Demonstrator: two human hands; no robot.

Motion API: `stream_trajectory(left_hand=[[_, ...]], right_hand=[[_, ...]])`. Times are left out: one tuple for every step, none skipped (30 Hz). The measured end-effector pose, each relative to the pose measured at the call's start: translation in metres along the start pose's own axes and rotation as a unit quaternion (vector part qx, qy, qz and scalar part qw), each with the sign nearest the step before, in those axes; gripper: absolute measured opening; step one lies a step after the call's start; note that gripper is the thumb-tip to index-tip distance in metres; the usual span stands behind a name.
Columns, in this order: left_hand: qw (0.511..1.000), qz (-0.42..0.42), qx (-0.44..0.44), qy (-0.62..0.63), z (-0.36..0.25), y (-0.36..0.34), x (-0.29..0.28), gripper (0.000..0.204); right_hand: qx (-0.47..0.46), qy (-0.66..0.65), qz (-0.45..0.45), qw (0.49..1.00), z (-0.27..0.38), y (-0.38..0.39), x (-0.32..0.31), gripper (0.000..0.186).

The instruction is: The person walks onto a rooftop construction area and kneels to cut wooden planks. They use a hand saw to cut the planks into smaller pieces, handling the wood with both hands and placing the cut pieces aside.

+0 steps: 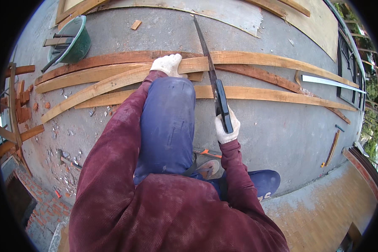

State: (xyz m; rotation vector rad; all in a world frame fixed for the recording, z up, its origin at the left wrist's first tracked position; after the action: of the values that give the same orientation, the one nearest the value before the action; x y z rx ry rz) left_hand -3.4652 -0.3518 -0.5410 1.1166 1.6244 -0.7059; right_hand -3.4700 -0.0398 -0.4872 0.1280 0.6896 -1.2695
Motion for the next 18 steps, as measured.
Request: stream_trajectory(left_hand=[[1.0,0.031,0.001,-0.002,0.0,0.001,0.006,0.066],[1.0,0.019,0.004,0.009,-0.001,0.001,0.005,0.066],[1.0,0.006,-0.002,0.009,0.002,0.0,0.004,0.065],[1.0,0.001,-0.007,0.008,0.003,0.001,0.008,0.065],[1.0,0.014,-0.005,0.007,0.006,0.001,0.015,0.069],[1.0,0.029,-0.012,-0.001,0.009,0.005,0.025,0.074],[1.0,0.011,-0.004,-0.008,0.014,0.001,0.026,0.079],[1.0,-0.016,0.011,-0.016,0.015,-0.002,0.028,0.085],[1.0,-0.006,0.016,-0.013,0.019,-0.004,0.036,0.08],[0.999,-0.016,0.024,-0.014,0.022,-0.008,0.04,0.075],[0.999,-0.018,0.03,-0.013,0.025,-0.012,0.046,0.072],[0.999,-0.022,0.03,-0.013,0.029,-0.012,0.052,0.069],[0.999,-0.022,0.025,-0.005,0.032,-0.012,0.058,0.069],[1.0,-0.023,0.02,0.002,0.037,-0.011,0.064,0.07],[0.992,-0.113,0.062,0.007,0.03,-0.011,0.052,0.071],[0.982,-0.166,0.089,0.007,0.027,-0.011,0.048,0.072],[0.971,-0.212,0.111,0.012,0.025,-0.008,0.045,0.068],[0.969,-0.22,0.11,0.005,0.027,-0.007,0.05,0.064]], right_hand=[[0.051,-0.02,0.013,0.998,0.002,0.014,-0.017,0.053],[0.103,0.005,0.021,0.994,0.008,0.032,-0.046,0.055],[0.071,0.014,0.006,0.997,0.033,0.042,-0.077,0.055],[0.132,-0.025,0.031,0.99,0.043,0.055,-0.103,0.056],[0.23,-0.024,0.03,0.972,0.048,0.069,-0.133,0.056],[0.229,-0.013,0.023,0.973,0.064,0.066,-0.157,0.057],[0.227,-0.047,-0.024,0.973,0.083,0.059,-0.179,0.06],[0.226,-0.065,-0.078,0.969,0.1,0.05,-0.2,0.063],[0.203,-0.101,-0.143,0.963,0.12,0.04,-0.221,0.07],[0.189,-0.056,-0.184,0.963,0.137,0.031,-0.241,0.071],[0.149,0.022,-0.228,0.962,0.158,0.024,-0.263,0.069],[0.117,0.11,-0.259,0.952,0.176,0.02,-0.285,0.069],[0.118,0.131,-0.292,0.94,0.183,0.022,-0.304,0.069],[0.168,0.143,-0.322,0.921,0.177,0.029,-0.326,0.068],[0.162,0.175,-0.33,0.913,0.174,0.032,-0.344,0.068],[0.158,0.208,-0.342,0.903,0.164,0.037,-0.36,0.068],[0.132,0.288,-0.331,0.889,0.154,0.042,-0.372,0.068],[0.102,0.367,-0.318,0.868,0.138,0.047,-0.382,0.068]])
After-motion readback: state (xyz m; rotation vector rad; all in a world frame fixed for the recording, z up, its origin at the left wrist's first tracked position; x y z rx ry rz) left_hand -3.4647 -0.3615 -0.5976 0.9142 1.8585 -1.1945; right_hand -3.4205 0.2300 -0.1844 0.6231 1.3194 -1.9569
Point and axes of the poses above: each hand's wrist, its own y-axis away from the middle knuckle, its own x-axis out of the palm, z = x × y, the point moved 10 cm from there along -y, towards the middle knuckle, and after that the axes turned 15 degrees about -z, right-handed, at the moved point
